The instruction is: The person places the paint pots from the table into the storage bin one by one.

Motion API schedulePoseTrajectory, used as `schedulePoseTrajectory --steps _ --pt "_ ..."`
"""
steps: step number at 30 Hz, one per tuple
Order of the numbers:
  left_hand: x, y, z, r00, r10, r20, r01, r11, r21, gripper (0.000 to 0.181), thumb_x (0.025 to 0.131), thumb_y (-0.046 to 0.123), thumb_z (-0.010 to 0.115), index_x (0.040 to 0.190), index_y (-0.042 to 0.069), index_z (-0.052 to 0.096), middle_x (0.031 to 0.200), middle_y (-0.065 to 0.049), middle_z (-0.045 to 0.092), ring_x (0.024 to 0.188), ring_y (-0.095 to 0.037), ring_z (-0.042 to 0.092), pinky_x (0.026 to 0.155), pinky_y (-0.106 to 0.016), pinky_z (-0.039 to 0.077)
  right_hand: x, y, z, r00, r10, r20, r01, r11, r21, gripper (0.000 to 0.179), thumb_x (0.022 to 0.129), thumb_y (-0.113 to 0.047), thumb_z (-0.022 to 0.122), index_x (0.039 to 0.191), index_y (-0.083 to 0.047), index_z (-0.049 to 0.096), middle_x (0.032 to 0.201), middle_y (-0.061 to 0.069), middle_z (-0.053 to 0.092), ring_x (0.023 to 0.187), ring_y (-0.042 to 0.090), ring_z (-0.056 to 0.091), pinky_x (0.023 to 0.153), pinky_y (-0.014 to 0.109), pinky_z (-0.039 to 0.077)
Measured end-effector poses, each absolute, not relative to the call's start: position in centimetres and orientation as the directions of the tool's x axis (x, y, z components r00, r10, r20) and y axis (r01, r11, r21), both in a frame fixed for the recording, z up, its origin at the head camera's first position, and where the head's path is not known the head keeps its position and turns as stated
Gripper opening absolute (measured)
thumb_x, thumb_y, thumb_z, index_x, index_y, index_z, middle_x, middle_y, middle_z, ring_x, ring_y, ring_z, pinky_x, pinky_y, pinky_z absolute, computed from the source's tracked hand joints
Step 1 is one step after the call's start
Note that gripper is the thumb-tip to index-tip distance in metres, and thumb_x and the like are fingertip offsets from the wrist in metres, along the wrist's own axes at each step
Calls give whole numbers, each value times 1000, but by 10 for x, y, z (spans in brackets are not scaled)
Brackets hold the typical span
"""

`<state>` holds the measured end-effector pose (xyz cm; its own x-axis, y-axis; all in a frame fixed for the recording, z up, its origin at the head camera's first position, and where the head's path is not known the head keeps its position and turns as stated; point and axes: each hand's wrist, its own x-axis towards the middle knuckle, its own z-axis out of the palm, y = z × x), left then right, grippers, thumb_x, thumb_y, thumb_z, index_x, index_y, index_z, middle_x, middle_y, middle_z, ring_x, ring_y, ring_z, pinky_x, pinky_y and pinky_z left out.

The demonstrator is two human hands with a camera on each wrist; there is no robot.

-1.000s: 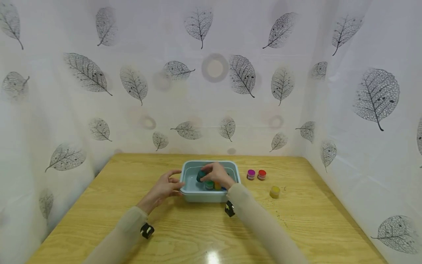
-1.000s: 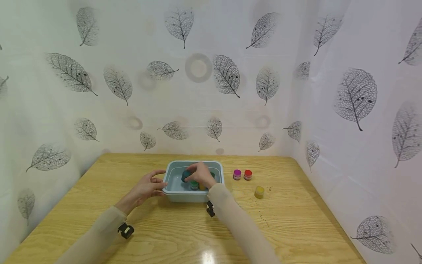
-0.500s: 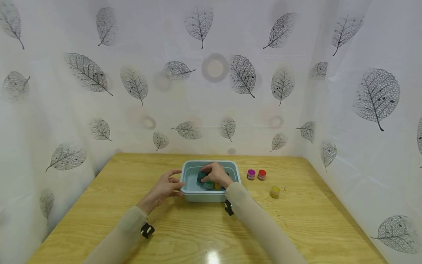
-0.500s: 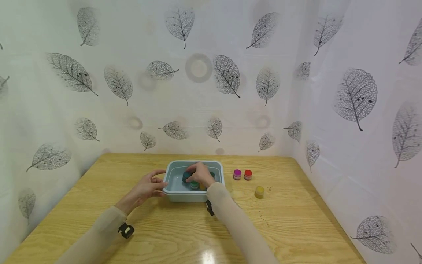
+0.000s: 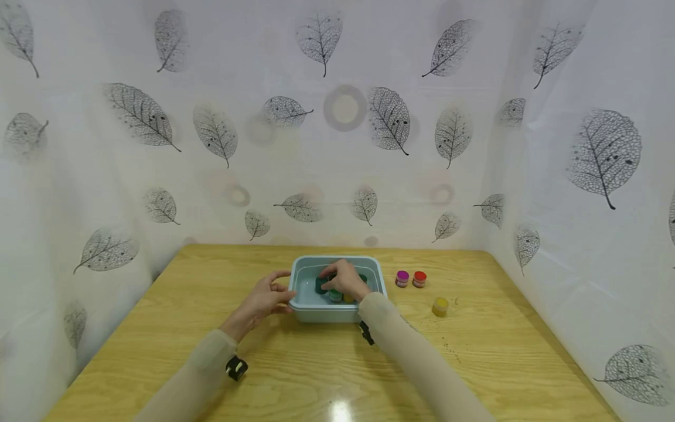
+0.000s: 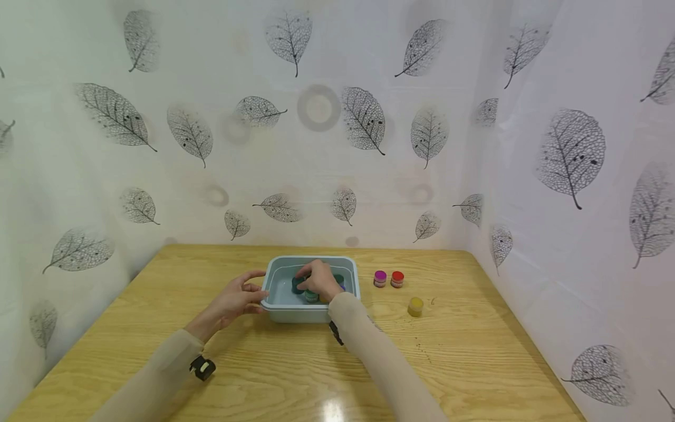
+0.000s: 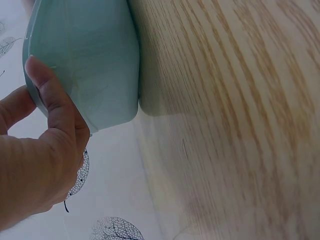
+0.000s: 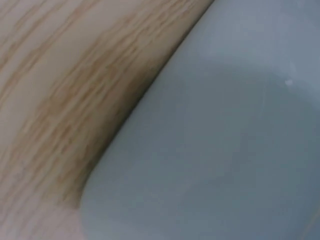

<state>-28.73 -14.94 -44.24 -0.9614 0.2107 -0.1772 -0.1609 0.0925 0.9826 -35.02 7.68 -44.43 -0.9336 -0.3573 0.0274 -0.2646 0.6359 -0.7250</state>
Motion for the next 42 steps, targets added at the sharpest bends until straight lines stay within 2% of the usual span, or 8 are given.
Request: schedulePoseTrajectory --steps 6,14,31,34,40,42 --pt "-287 -150 -441 -961 209 -180 -163 96 982 63 92 4 66 148 9 36 98 -12 58 75 -20 64 68 -32 61 -350 75 -443 -949 -314 17 -222 631 -743 21 86 -5 73 107 -9 76 119 10 70 117 30 60 98 43 53" --pt "-286 -151 -440 -961 222 -165 -145 103 984 64 93 5 65 149 7 34 96 -10 55 76 -18 63 68 -33 61 -349 75 -442 -957 -291 6 -198 637 -745 21 85 -5 75 105 -10 77 121 11 69 123 31 57 104 45 48" --pt "-287 -149 -441 -964 188 -187 -171 103 980 61 92 3 66 146 10 39 95 -10 55 75 -20 63 68 -34 61 -354 80 -447 -962 -272 28 -192 601 -776 26 81 -7 78 107 -9 76 113 8 72 114 27 61 101 42 50" --pt "-287 -148 -442 -964 189 -187 -169 107 980 61 92 3 66 146 10 39 96 -11 55 75 -20 63 68 -34 61 -353 82 -447 -964 -263 40 -191 581 -791 26 81 -8 78 107 -9 75 112 8 72 109 25 63 97 38 52" --pt "-286 -148 -443 -964 188 -186 -170 97 981 61 92 3 65 147 9 38 97 -11 55 76 -20 63 69 -34 61 -350 93 -441 -956 -290 49 -189 478 -858 28 86 -5 73 114 -2 71 114 14 70 95 22 66 76 30 58" --pt "-287 -149 -443 -965 188 -181 -166 95 982 62 92 3 65 147 8 37 97 -11 55 75 -20 63 69 -34 61 -350 98 -439 -950 -309 52 -194 449 -872 29 88 -4 71 117 0 69 115 15 69 95 21 66 76 29 58"
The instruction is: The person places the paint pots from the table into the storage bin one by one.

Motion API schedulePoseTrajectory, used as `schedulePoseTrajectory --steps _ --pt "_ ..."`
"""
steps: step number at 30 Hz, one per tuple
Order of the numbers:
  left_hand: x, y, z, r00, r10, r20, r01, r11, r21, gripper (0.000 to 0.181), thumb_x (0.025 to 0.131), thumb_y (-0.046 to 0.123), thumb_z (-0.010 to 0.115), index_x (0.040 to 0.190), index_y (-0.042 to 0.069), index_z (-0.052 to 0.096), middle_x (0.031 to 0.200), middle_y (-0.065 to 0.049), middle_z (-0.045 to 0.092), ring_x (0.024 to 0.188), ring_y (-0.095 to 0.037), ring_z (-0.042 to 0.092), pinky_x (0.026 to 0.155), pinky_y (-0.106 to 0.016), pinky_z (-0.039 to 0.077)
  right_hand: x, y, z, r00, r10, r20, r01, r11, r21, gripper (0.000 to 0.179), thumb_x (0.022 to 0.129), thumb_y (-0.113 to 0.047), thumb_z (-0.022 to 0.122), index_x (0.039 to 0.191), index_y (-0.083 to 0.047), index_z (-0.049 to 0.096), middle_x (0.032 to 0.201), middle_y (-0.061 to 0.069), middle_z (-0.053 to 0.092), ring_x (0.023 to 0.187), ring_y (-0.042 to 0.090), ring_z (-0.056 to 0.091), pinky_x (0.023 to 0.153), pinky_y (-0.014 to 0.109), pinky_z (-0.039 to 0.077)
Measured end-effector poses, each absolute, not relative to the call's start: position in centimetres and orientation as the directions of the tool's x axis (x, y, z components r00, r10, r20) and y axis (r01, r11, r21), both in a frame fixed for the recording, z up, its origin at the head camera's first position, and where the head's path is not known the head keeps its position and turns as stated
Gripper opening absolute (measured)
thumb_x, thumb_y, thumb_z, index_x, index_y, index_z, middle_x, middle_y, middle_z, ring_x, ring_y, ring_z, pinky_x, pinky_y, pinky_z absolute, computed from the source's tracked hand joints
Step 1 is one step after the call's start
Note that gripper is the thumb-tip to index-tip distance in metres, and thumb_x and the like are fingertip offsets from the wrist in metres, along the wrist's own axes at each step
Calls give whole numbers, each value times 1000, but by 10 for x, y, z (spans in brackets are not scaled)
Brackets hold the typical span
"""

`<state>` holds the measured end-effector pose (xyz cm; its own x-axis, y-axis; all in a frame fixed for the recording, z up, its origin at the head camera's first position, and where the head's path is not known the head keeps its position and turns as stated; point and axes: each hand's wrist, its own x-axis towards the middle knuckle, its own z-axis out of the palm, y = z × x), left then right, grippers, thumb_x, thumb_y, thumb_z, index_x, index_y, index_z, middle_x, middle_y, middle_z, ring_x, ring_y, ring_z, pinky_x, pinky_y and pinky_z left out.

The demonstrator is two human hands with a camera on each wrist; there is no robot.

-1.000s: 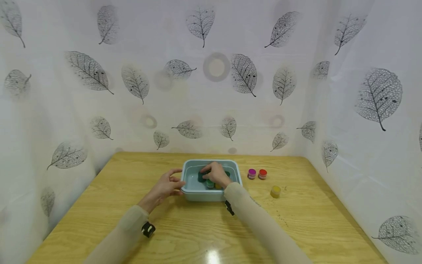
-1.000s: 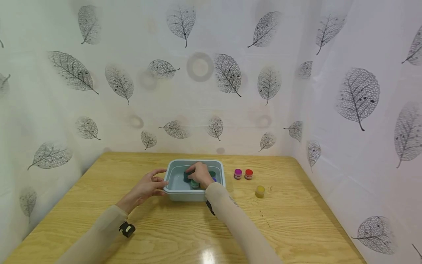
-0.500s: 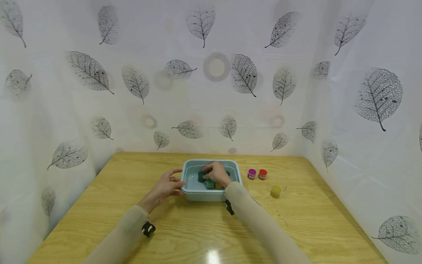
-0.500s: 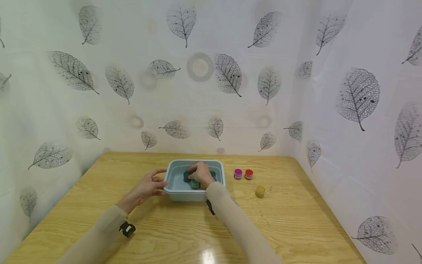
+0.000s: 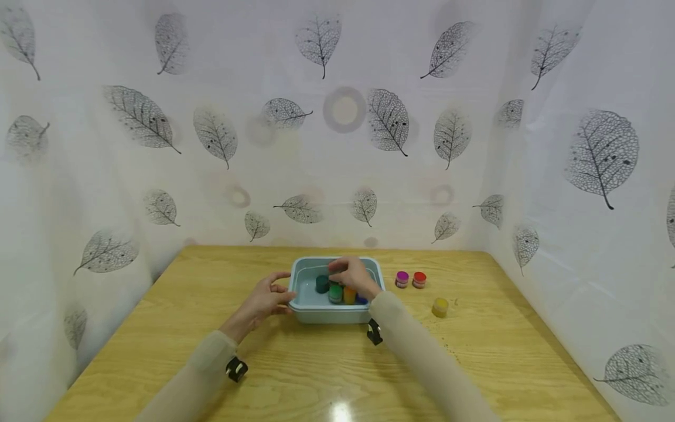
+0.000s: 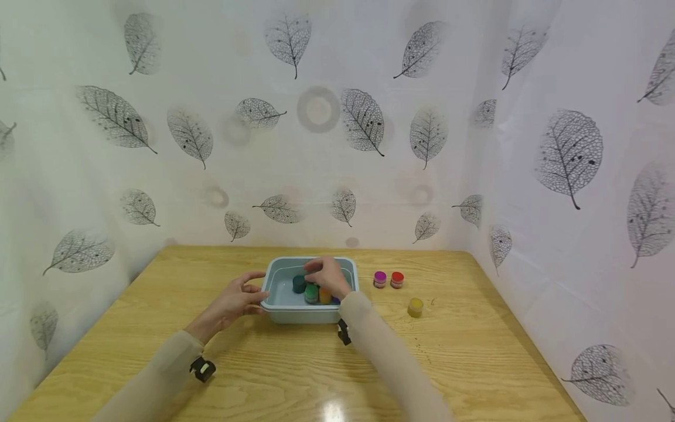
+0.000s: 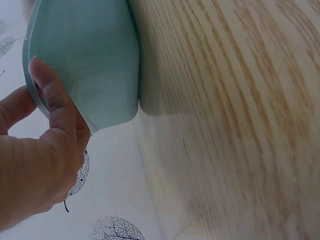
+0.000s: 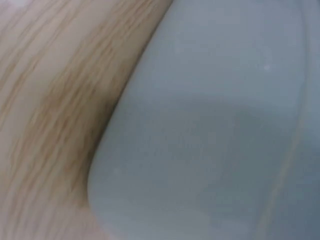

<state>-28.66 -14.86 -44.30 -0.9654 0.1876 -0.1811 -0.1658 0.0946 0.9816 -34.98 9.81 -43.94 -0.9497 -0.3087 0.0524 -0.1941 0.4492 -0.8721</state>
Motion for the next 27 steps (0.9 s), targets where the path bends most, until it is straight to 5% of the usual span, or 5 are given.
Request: schedulePoseTrajectory --steps 16,23,27 --pt "-288 -146 -444 -965 195 -177 -159 101 982 61 92 4 65 147 8 38 98 -12 56 79 -21 64 75 -38 61 -335 135 -426 -898 -439 30 -205 358 -911 35 93 -9 66 127 1 62 123 21 64 100 18 65 88 36 58" --pt "-287 -148 -443 -965 182 -186 -172 92 981 61 93 3 65 146 8 37 98 -12 55 85 -24 65 80 -41 61 -327 149 -417 -869 -494 43 -219 306 -927 38 95 -9 64 129 6 58 126 28 60 110 37 62 94 48 55" --pt "-286 -150 -441 -962 209 -178 -164 83 983 62 93 4 65 148 4 35 97 -12 57 82 -22 66 80 -39 61 -323 157 -414 -876 -482 30 -212 328 -920 38 94 -12 65 128 4 59 126 26 61 108 32 63 93 41 56"
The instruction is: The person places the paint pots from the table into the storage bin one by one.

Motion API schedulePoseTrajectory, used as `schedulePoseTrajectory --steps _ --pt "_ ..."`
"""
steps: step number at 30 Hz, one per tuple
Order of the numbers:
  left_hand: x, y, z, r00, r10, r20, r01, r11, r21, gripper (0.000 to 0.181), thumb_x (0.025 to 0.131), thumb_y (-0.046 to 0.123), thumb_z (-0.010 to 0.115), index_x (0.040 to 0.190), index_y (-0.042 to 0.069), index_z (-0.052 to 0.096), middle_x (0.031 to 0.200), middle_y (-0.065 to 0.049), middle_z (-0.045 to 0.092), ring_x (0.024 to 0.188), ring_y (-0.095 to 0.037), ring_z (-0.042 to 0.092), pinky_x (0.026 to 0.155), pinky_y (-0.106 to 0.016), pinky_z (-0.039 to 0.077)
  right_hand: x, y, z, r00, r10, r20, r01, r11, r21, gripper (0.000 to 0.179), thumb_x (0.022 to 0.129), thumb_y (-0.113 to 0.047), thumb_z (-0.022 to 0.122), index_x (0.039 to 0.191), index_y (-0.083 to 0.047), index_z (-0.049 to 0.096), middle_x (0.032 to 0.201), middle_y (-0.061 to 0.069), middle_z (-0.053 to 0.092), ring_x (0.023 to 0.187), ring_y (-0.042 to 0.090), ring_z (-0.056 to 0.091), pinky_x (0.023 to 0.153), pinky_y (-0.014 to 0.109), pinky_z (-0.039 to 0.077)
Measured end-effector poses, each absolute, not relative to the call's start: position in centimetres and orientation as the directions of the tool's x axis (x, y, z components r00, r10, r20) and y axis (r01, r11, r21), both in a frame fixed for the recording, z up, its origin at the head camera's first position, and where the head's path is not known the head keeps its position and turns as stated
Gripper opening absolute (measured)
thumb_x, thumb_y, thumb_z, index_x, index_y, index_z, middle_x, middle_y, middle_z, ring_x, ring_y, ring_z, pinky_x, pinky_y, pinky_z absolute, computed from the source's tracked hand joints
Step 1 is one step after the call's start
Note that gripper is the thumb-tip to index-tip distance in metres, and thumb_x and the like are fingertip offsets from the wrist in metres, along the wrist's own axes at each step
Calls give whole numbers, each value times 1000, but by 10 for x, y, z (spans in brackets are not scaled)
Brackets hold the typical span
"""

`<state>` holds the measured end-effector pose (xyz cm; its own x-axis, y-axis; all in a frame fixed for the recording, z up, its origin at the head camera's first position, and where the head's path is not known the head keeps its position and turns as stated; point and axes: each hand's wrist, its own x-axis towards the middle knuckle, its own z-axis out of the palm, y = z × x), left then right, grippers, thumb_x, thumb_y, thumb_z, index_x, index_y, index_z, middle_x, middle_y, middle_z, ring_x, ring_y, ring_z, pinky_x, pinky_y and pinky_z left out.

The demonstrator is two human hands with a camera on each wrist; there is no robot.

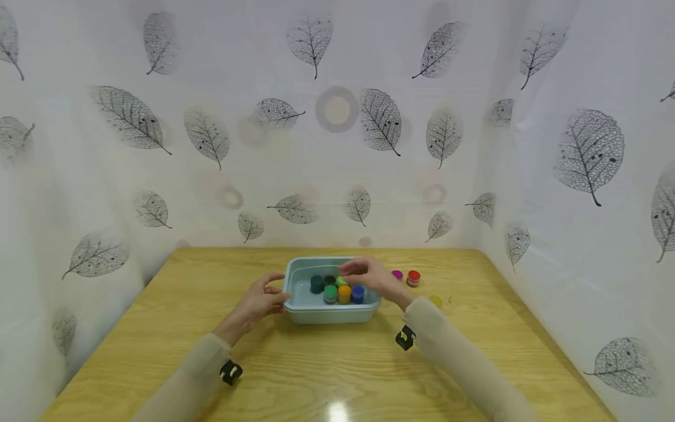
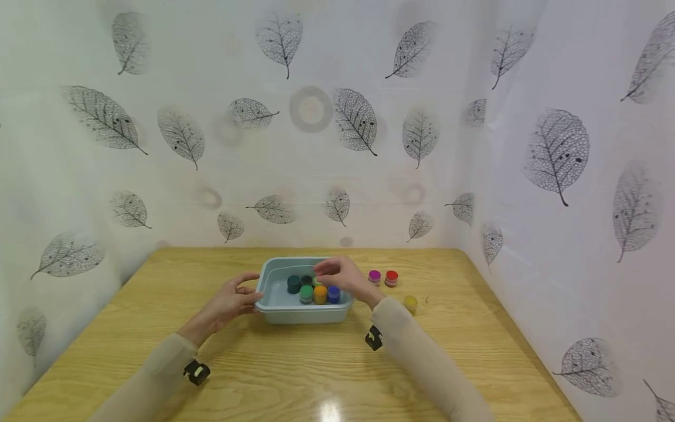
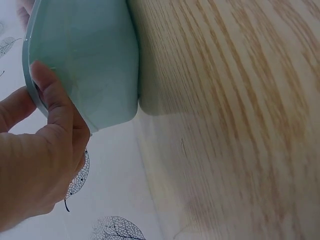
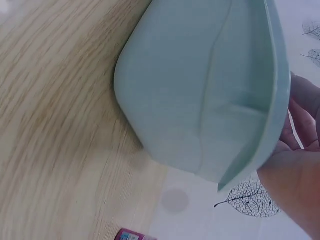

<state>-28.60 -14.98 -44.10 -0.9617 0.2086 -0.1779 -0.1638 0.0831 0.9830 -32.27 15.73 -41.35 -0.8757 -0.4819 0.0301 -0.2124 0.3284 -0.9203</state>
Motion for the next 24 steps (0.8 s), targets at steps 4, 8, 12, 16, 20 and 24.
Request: schedulePoseTrajectory --steps 4,8,12,16,20,24 --pt "-285 -151 -441 -961 220 -166 -154 69 986 63 93 4 64 148 2 34 96 -12 58 76 -18 66 77 -36 61 -320 166 -413 -891 -455 13 -190 347 -918 38 94 -13 66 128 2 60 125 24 62 108 34 63 93 41 56" --pt "-284 -151 -441 -963 222 -154 -143 65 988 62 93 3 64 148 1 34 98 -15 60 75 -17 66 77 -36 61 -320 175 -414 -898 -439 13 -172 323 -931 40 94 -11 66 130 3 58 125 27 61 110 43 60 96 54 52" --pt "-283 -151 -442 -965 210 -155 -142 79 987 62 93 2 65 147 1 36 98 -15 60 75 -18 66 77 -38 61 -320 185 -416 -900 -436 20 -163 294 -942 42 95 -11 64 132 6 56 130 30 57 113 46 57 93 51 54" --pt "-284 -150 -441 -967 200 -158 -140 100 985 62 92 3 66 147 2 37 98 -14 60 77 -18 65 78 -36 61 -321 200 -418 -922 -386 31 -147 275 -950 42 94 -11 65 130 8 56 130 31 57 112 46 57 85 39 58" --pt "-284 -149 -439 -969 195 -154 -133 118 984 62 92 4 66 147 2 38 97 -13 61 76 -17 65 76 -35 61 -322 215 -421 -936 -351 29 -141 299 -944 41 94 -14 66 129 6 58 127 28 60 102 32 65 84 38 58" --pt "-284 -150 -438 -969 195 -152 -129 128 983 62 92 5 66 147 2 37 98 -14 62 76 -17 65 76 -36 61 -322 227 -422 -933 -360 22 -150 330 -932 42 94 -18 67 129 3 59 127 23 62 98 19 65 89 44 56"
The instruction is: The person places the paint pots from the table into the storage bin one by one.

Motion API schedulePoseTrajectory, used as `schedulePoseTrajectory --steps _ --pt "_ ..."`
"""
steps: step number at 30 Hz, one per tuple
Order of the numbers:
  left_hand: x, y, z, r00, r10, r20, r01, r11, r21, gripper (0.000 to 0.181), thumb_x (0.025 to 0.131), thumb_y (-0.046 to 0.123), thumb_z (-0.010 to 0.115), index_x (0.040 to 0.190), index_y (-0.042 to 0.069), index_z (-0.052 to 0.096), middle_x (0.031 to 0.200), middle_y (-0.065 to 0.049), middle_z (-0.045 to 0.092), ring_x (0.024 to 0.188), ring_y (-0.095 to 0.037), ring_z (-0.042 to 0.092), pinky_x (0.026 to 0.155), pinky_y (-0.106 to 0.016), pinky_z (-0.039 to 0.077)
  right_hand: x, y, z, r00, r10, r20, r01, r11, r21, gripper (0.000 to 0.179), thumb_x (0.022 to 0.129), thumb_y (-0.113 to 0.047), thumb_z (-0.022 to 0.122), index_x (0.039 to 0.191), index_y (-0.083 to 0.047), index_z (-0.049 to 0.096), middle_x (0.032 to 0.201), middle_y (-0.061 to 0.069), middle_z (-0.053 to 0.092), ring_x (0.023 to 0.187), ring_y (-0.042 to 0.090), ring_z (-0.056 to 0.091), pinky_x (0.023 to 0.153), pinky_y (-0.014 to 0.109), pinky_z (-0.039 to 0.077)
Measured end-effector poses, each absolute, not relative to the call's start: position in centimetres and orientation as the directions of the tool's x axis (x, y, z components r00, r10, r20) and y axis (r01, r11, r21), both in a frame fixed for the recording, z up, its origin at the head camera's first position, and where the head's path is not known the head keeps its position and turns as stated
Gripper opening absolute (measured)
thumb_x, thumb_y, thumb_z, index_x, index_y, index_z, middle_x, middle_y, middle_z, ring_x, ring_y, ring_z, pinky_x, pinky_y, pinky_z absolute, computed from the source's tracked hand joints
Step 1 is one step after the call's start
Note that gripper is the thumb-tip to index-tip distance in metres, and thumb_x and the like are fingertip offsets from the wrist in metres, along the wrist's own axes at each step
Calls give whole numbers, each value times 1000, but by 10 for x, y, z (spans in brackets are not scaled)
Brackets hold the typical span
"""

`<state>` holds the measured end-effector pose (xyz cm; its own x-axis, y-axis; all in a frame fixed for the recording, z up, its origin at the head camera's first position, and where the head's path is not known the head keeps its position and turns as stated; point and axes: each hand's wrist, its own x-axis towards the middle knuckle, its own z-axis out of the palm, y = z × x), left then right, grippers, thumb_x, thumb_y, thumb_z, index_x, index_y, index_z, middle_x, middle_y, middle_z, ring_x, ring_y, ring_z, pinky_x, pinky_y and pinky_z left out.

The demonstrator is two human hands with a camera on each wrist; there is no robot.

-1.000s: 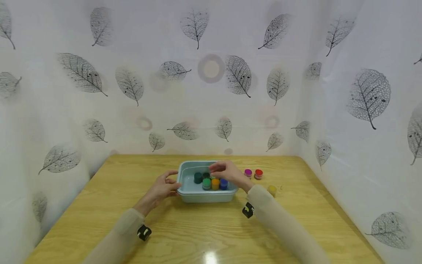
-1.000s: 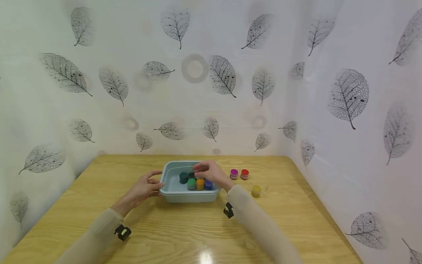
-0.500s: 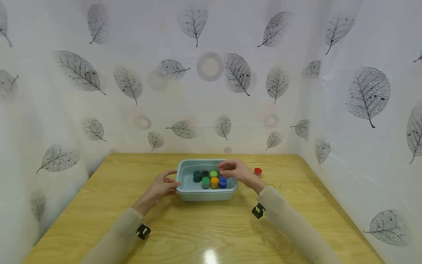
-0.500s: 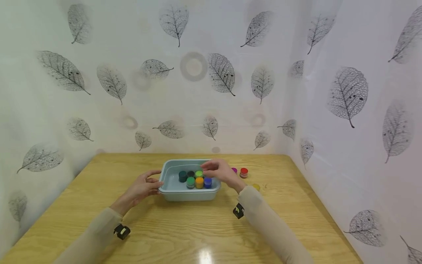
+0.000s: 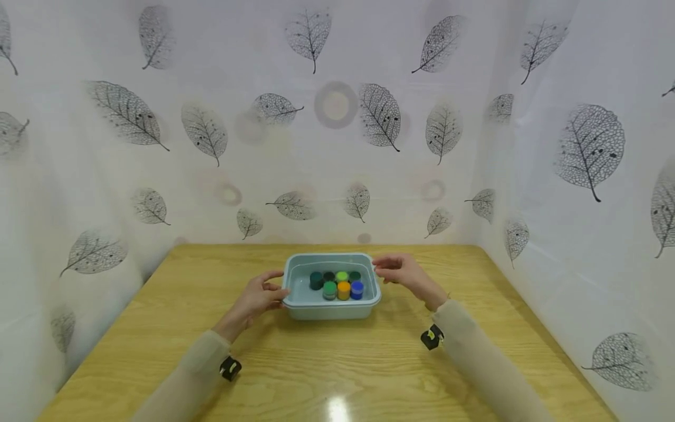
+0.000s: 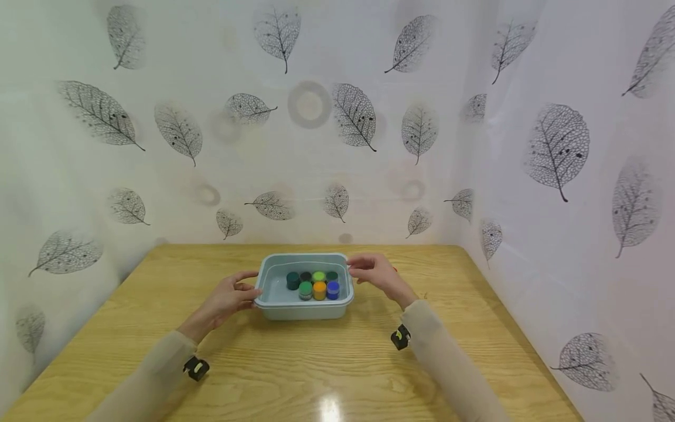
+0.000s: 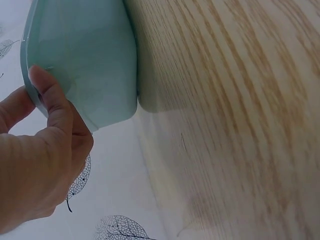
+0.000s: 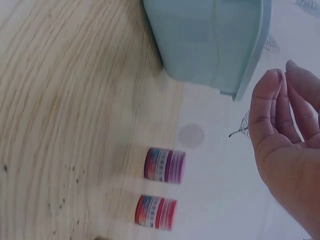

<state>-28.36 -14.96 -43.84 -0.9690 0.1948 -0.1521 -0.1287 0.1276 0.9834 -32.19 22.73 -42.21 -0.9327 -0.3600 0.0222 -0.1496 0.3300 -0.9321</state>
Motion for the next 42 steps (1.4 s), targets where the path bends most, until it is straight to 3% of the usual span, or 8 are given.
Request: schedulePoseTrajectory --steps 8,11,16,21,28,31,37,42 --pt "-285 -150 -440 -969 190 -158 -134 132 982 63 92 5 67 147 2 37 97 -12 61 76 -17 64 76 -37 60 -320 255 -419 -906 -422 6 -185 383 -905 39 93 -17 68 127 0 60 120 18 65 110 44 59 90 51 55" --pt "-286 -150 -439 -969 192 -158 -132 140 981 63 92 5 67 147 2 38 99 -14 62 77 -18 65 77 -37 61 -319 265 -417 -896 -443 -1 -204 416 -886 32 93 -16 67 122 -3 63 117 20 66 107 44 61 84 47 56" --pt "-286 -148 -439 -968 197 -153 -124 152 980 61 92 6 66 147 2 38 103 -17 62 79 -18 65 77 -38 61 -320 280 -418 -886 -464 -25 -227 480 -848 31 93 -15 68 118 2 66 119 25 65 99 36 63 72 35 54" --pt "-286 -148 -439 -969 195 -150 -122 149 981 61 92 6 66 146 2 39 101 -16 62 78 -18 65 77 -39 61 -321 292 -423 -902 -429 -40 -228 553 -801 34 90 -17 71 116 4 66 109 19 67 87 25 59 71 37 53" --pt "-285 -148 -439 -972 175 -155 -126 164 978 59 92 6 67 145 1 41 102 -16 61 78 -18 65 77 -39 61 -319 313 -435 -920 -392 -19 -246 613 -751 39 86 -19 76 116 4 67 113 22 66 87 15 56 75 25 49" --pt "-286 -148 -440 -973 171 -155 -126 168 978 58 92 5 67 144 1 41 103 -17 61 78 -18 65 77 -38 61 -317 324 -439 -924 -382 -31 -248 658 -711 40 85 -18 77 118 1 67 115 21 64 89 20 53 75 28 47" --pt "-286 -148 -440 -972 168 -161 -133 169 977 58 92 4 67 144 2 42 102 -16 60 79 -18 65 77 -38 61 -313 342 -444 -912 -392 -118 -201 680 -705 47 82 -14 78 125 -3 62 126 23 58 112 37 54 90 44 51" --pt "-286 -148 -440 -973 169 -158 -129 166 978 58 92 5 66 144 2 41 102 -16 60 79 -19 65 78 -38 61 -311 350 -445 -895 -409 -176 -175 687 -705 51 80 -15 79 126 -3 61 126 20 58 111 32 54 94 47 49"
